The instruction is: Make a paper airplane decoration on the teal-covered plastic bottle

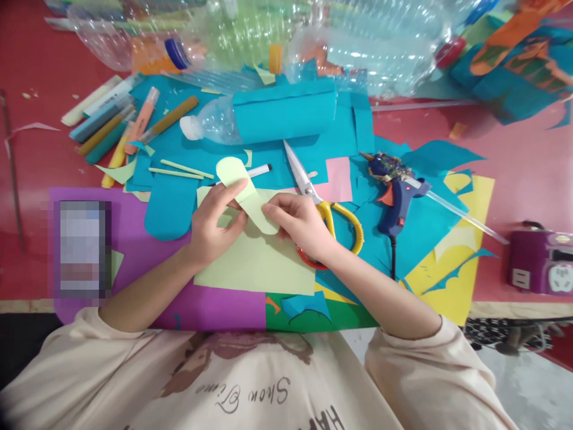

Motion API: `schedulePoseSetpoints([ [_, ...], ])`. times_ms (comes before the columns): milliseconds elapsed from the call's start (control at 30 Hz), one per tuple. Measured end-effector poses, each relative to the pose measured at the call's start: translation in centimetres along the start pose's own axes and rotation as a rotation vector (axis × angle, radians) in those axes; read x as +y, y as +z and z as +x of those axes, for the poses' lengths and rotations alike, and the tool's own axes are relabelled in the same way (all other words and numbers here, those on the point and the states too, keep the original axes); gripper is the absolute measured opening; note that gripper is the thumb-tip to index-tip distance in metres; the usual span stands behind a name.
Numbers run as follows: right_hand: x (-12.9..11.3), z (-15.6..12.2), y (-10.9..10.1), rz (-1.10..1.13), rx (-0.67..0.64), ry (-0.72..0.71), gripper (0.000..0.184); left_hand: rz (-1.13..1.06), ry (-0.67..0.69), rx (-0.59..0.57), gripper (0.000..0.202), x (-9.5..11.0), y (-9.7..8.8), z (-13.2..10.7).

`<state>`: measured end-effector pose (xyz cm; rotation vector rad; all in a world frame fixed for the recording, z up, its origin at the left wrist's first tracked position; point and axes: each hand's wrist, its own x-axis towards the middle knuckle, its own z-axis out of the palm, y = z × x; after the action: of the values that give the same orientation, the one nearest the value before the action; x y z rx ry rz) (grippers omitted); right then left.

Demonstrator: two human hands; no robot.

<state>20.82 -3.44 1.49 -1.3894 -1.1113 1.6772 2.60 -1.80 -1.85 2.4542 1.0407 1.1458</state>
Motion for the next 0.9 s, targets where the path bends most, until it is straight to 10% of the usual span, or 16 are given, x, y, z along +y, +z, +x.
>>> schedulePoseSetpoints([
  [633,0.0,0.0,0.2,0.033,0.095,-0.07,0.02,-0.063,0.056,-0.059,0.044,0.3,0.0,-0.4],
  [900,1.0,0.2,-0.2,-0.28,0.175,-0.466,0.012,-0.776,-0.447,0.116,0.016,-0.2,0.1,0.2],
])
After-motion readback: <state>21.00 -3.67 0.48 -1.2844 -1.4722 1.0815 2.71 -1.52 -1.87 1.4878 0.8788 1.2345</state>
